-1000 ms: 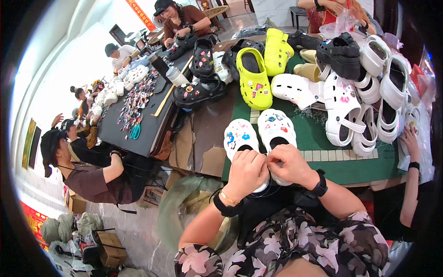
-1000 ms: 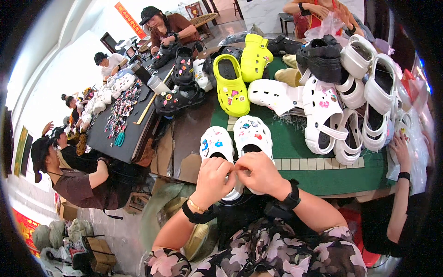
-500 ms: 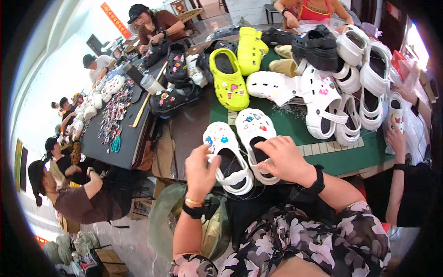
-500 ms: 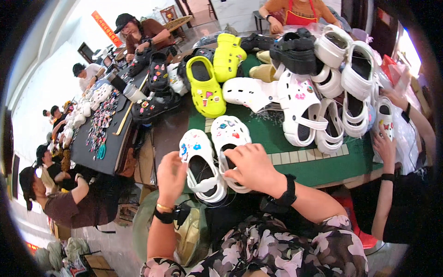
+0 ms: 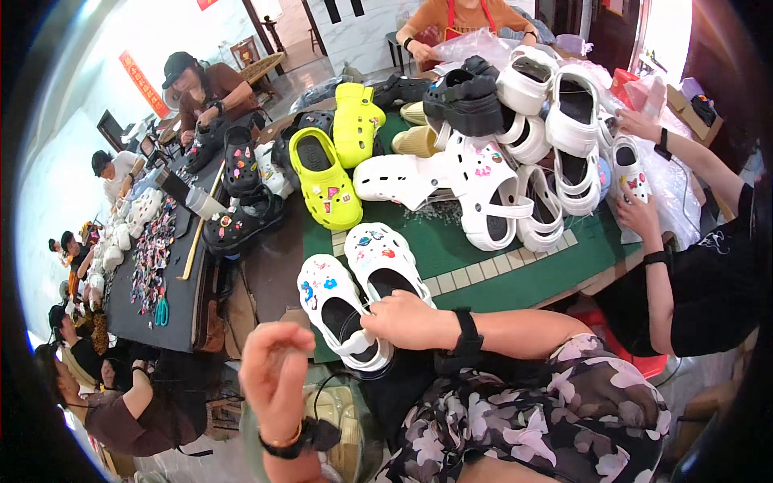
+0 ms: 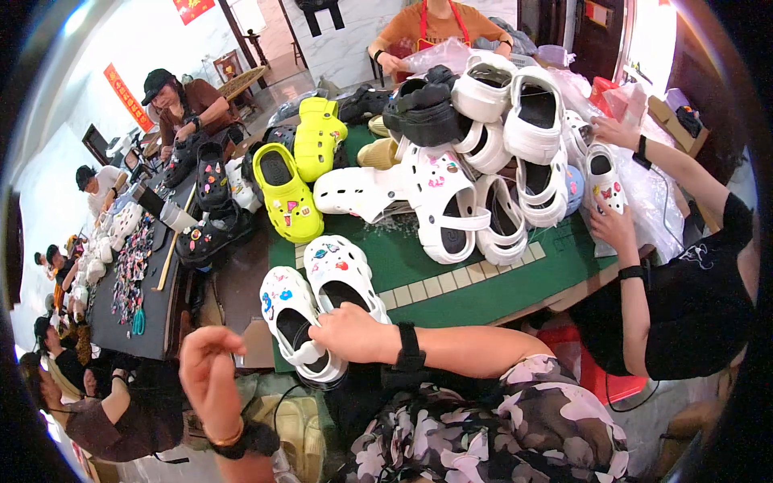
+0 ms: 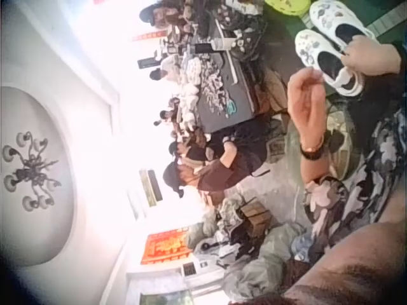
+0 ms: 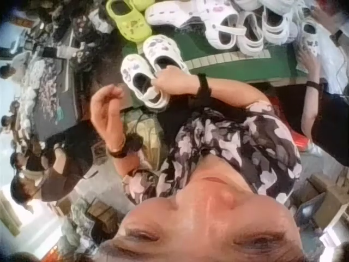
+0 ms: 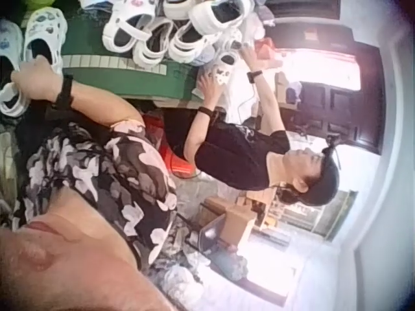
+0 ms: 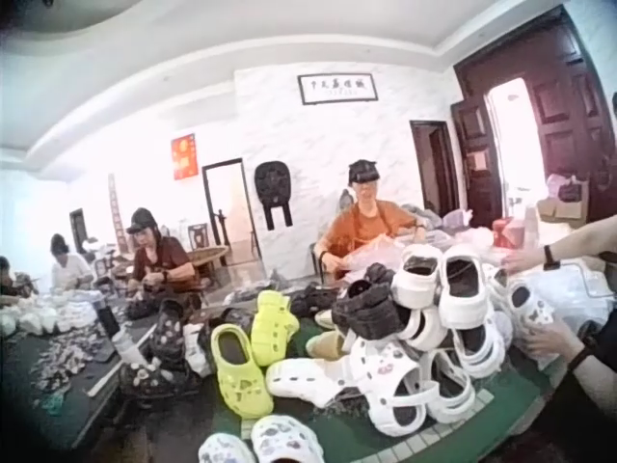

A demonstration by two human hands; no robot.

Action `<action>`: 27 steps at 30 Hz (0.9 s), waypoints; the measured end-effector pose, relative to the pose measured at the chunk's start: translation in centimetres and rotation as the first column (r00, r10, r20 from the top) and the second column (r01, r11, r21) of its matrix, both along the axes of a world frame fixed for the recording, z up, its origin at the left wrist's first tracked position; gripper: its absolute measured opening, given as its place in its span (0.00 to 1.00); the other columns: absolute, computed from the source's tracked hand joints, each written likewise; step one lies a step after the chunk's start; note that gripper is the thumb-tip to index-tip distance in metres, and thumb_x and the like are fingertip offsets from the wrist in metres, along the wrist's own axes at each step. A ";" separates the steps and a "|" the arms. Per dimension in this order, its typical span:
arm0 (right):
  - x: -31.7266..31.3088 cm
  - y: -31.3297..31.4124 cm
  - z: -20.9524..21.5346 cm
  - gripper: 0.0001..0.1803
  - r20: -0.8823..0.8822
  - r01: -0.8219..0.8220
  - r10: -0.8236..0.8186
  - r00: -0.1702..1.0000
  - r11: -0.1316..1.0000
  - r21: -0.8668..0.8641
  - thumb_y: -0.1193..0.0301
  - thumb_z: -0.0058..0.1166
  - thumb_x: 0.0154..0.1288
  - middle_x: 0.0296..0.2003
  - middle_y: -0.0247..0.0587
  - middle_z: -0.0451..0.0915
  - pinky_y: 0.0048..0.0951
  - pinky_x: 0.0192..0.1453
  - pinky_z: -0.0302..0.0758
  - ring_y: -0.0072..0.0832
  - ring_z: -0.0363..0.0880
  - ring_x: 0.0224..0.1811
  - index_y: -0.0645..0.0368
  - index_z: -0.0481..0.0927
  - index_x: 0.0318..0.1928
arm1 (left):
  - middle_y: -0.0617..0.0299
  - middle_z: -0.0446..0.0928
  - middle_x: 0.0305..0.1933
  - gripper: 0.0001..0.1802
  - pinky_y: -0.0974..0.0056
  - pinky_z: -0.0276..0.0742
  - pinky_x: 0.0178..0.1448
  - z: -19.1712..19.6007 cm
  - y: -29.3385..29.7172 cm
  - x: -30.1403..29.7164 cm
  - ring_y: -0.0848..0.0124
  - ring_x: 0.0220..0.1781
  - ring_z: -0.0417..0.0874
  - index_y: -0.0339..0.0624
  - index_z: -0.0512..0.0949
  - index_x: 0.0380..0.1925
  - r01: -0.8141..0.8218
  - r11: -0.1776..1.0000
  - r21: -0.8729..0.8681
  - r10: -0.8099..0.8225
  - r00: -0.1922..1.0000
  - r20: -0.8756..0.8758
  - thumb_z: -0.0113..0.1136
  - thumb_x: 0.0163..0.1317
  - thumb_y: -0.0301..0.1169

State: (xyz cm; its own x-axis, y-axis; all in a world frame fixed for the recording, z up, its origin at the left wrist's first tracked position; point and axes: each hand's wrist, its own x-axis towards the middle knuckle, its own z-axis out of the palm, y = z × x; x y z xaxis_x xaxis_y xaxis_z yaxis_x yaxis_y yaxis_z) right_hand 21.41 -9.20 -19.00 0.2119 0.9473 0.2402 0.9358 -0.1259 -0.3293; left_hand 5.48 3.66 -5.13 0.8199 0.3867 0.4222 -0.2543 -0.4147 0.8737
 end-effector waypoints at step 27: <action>22.0 -33.7 25.8 0.19 0.137 0.347 -0.902 0.409 0.292 0.891 0.69 0.56 0.65 0.45 0.46 0.84 0.28 0.50 0.76 0.31 0.83 0.45 0.60 0.77 0.56 | 0.50 0.76 0.36 0.08 0.61 0.75 0.39 6.4 -5.7 3.2 0.63 0.34 0.76 0.34 0.75 0.34 0.755 0.651 -0.083 -0.649 0.610 0.454 0.55 0.54 0.26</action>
State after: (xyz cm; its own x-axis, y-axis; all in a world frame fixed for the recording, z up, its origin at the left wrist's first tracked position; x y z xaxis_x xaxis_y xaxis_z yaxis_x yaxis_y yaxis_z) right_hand 43.41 -42.90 6.84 0.2124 0.0095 0.9771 0.6170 -0.7767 -0.1266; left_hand 8.69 -2.07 1.28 0.6901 -0.1145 0.7146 -0.6791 0.2388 0.6941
